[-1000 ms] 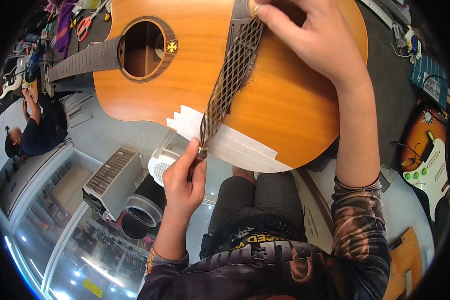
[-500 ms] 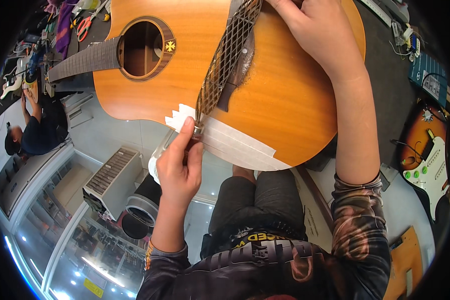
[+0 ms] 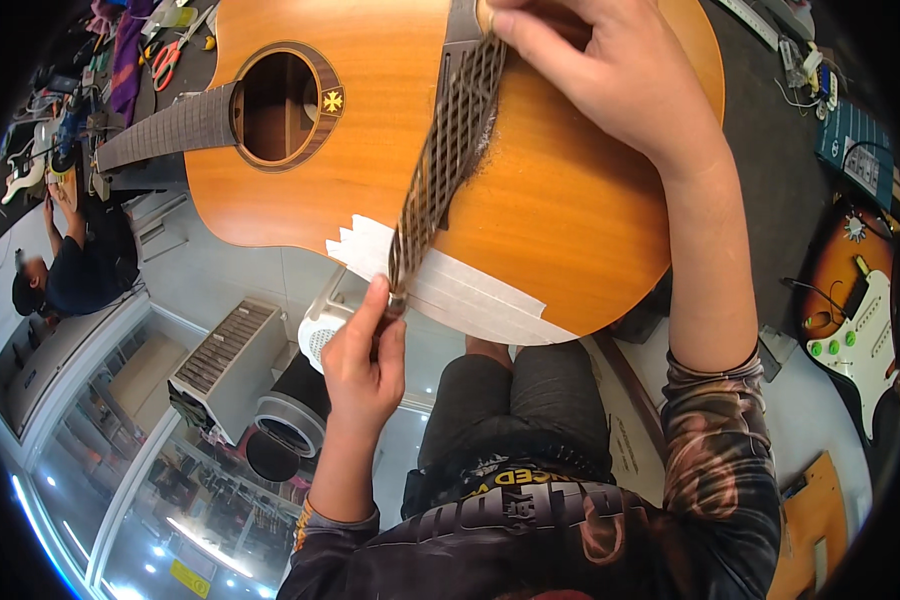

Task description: The person files an acoustic guitar bridge using a rasp, then sands it with a sanding tool. After brushing away dust and replacing the masking tape around the bridge, the person sands the bridge with a small sanding block.

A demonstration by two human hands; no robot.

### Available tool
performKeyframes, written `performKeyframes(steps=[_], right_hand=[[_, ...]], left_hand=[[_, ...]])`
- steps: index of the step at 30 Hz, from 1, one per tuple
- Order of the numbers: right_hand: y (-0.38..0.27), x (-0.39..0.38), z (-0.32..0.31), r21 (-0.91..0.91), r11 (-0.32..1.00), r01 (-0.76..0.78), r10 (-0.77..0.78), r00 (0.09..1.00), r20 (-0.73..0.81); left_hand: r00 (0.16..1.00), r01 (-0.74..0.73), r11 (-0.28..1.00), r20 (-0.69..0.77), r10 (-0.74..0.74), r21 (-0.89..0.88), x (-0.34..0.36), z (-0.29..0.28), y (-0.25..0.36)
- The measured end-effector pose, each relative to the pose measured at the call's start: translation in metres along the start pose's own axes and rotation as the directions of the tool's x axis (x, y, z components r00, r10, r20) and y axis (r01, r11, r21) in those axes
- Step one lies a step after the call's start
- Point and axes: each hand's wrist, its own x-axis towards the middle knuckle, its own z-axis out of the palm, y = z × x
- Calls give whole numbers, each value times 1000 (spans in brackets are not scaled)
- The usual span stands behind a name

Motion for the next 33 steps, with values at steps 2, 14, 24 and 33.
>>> performKeyframes(steps=[2, 14, 24, 33], right_hand=[[-5, 0, 3, -50, 998, -49, 46, 997, -58], [-9, 2, 2, -126, 981, -145, 121, 976, -181], [-14, 4, 5, -92, 978, -189, 171, 970, -173], [-20, 8, 0, -117, 981, -155, 146, 986, -80]], left_hand=[[1000, 20, 999, -7, -21, -26, 14, 1, 3], [995, 94, 995, 24, -94, -35, 15, 3, 6], [999, 44, 999, 4, -44, 4, 14, 1, 5], [996, 88, 996, 9, -88, -16, 17, 2, 8]])
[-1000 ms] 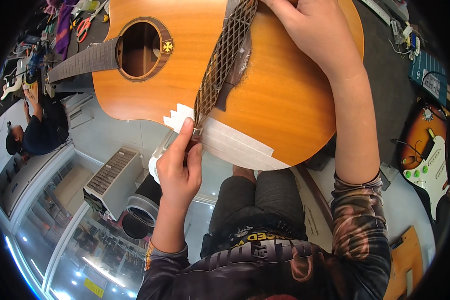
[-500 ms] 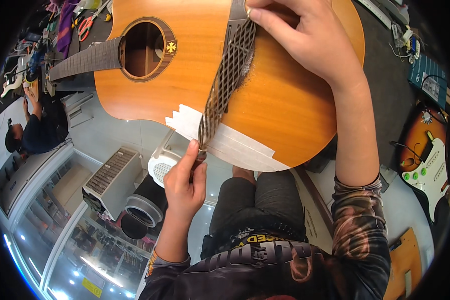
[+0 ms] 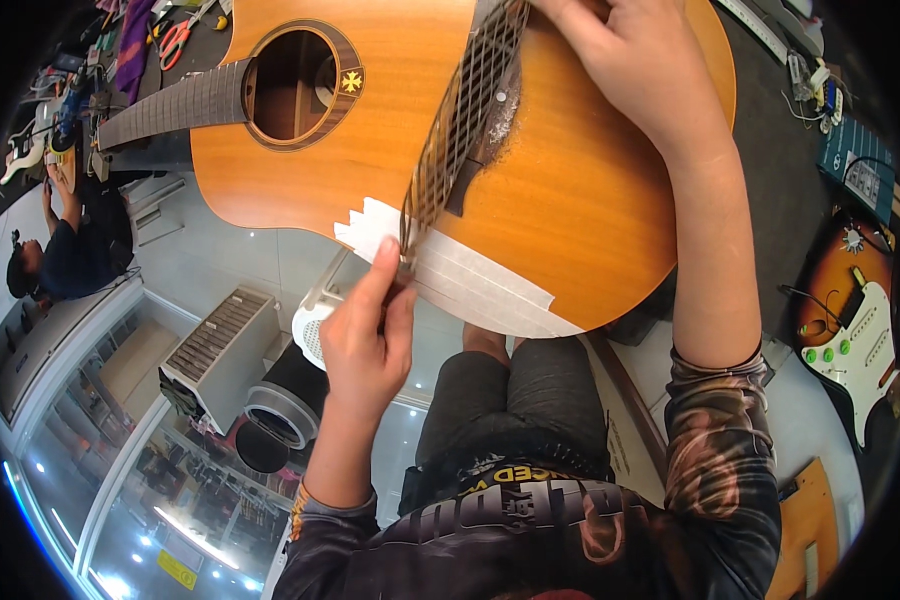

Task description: The person files an acoustic guitar bridge using a rasp, then sands it with a sanding tool. After brushing away dust and replacing the masking tape around the bridge, the person sands the bridge with a small sanding block.

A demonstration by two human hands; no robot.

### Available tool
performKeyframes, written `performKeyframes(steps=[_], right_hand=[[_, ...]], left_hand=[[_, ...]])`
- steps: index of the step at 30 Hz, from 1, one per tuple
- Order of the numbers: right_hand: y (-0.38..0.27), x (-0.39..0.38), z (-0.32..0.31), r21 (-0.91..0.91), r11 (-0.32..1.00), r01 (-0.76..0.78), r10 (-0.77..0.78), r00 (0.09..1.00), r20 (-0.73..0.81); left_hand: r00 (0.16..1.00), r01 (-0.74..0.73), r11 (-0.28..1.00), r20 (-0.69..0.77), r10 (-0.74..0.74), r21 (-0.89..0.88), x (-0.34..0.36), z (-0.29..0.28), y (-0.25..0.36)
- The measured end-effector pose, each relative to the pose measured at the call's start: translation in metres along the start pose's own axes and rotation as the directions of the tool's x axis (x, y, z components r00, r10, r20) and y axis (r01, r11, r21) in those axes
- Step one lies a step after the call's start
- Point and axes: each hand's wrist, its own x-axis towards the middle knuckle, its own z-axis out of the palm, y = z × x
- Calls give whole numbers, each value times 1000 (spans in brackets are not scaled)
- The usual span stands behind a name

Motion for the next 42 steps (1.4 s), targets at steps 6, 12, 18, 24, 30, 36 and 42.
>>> performKeyframes(steps=[6, 12, 18, 24, 30, 36, 42], right_hand=[[-6, 3, -4, 91, 991, -94, 88, 994, 70], [13, -3, 5, 165, 983, 79, -95, 991, 95], [-3, 6, -11, 109, 989, -97, 90, 994, 64], [14, -4, 7, 179, 982, 58, -71, 995, 69], [0, -4, -3, 138, 990, 26, -38, 996, 79], [-3, 4, -6, 128, 981, -147, 148, 989, 5], [3, -2, 3, 60, 998, 1, -3, 999, 33]], left_hand=[[1000, -20, 1000, -3, 20, -17, -5, -3, -8], [999, -33, 999, 18, 33, 0, -21, -4, -5], [999, -27, 999, 17, 27, -27, 1, -2, -5], [999, -35, 999, -6, 35, -18, -4, -3, -11], [999, -13, 1000, 30, 14, -18, -19, -6, -10], [999, 16, 1000, 47, -16, 7, 6, -5, -1], [999, -38, 999, 4, 38, 1, -5, -4, -13]])
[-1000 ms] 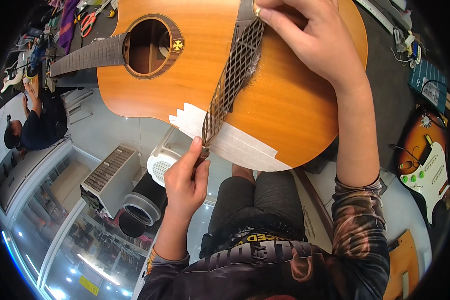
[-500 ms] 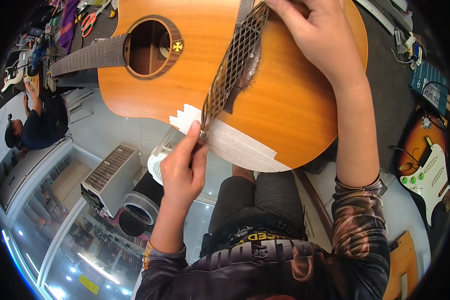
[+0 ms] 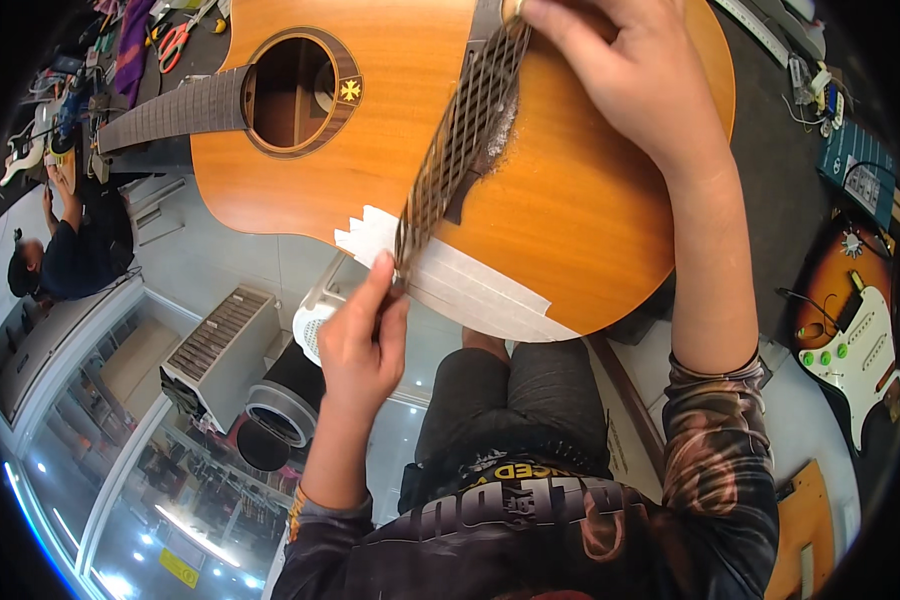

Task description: The person files an acoustic guitar bridge using a rasp, then sands it with a sanding tool. After brushing away dust and replacing the masking tape around the bridge, the person sands the bridge with a small sanding block.

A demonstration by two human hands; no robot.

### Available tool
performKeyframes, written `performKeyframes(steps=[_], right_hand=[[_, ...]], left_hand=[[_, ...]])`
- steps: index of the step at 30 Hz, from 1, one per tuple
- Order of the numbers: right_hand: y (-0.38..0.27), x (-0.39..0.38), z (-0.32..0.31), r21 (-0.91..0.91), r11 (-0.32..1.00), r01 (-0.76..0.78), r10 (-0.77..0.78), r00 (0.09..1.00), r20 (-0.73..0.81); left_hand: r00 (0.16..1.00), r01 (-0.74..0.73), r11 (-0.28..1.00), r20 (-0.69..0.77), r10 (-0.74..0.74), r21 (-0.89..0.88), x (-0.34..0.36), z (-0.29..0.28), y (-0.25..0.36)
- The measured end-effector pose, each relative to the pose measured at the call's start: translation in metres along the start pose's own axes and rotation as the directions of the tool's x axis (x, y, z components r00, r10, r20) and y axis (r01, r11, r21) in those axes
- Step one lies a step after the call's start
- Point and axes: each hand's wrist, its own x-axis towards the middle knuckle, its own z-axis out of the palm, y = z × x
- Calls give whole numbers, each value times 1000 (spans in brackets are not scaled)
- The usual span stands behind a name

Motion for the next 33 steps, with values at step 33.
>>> performKeyframes(steps=[33], right_hand=[[16, -1, 3, 76, 985, 152, -152, 988, 2]], left_hand=[[1000, -1, 1000, 17, 1, -18, -14, 0, -2]])
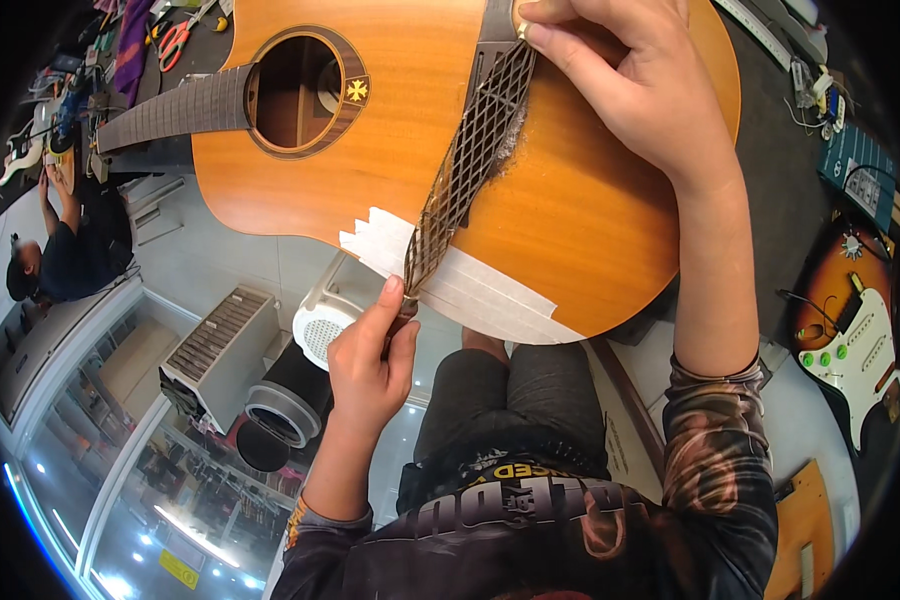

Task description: The person files an acoustic guitar bridge using a rasp, then sands it with a sanding tool. After brushing away dust and replacing the masking tape around the bridge, the person sands the bridge with a small sanding block.

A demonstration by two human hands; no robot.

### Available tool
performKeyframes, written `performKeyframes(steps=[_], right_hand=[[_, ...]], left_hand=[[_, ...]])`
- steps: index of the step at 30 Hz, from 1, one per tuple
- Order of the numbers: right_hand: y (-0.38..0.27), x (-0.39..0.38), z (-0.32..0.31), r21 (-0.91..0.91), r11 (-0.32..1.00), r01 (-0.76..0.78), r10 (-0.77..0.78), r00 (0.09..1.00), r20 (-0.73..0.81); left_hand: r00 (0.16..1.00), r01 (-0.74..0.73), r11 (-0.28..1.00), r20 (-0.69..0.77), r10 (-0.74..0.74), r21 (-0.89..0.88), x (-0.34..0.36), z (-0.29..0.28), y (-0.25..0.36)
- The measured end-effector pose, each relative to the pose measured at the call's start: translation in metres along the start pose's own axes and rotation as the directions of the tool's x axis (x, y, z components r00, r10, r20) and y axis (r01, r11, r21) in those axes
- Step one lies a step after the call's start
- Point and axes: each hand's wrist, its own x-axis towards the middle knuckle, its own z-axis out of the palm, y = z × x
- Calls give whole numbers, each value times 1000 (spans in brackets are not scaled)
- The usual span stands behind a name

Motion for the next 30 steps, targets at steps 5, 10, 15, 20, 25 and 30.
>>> performKeyframes(steps=[5, 10, 15, 20, 25, 30], right_hand=[[-18, 6, -5, -157, 972, -172, 166, 985, -56], [-10, 2, 1, -3, 998, -55, 55, 998, 0], [-2, 0, -2, -193, 976, -100, 93, 995, -48], [-15, 2, -4, -126, 991, -34, 35, 999, 7], [16, -3, -8, 116, 975, -192, 207, 969, -138], [14, -1, -23, 306, 898, -316, 355, 932, -79]], left_hand=[[999, 34, 999, 9, -34, 38, 19, -4, 6], [1000, 12, 999, 10, -12, 40, 1, -4, 3], [1000, 9, 999, 24, -10, 49, 18, -2, 4], [1000, 10, 1000, 0, -10, 19, 16, -2, 3], [998, -24, 965, -58, 10, -259, 22, 7, -12], [954, 59, 692, -165, -252, -719, 12, 5, -14]])
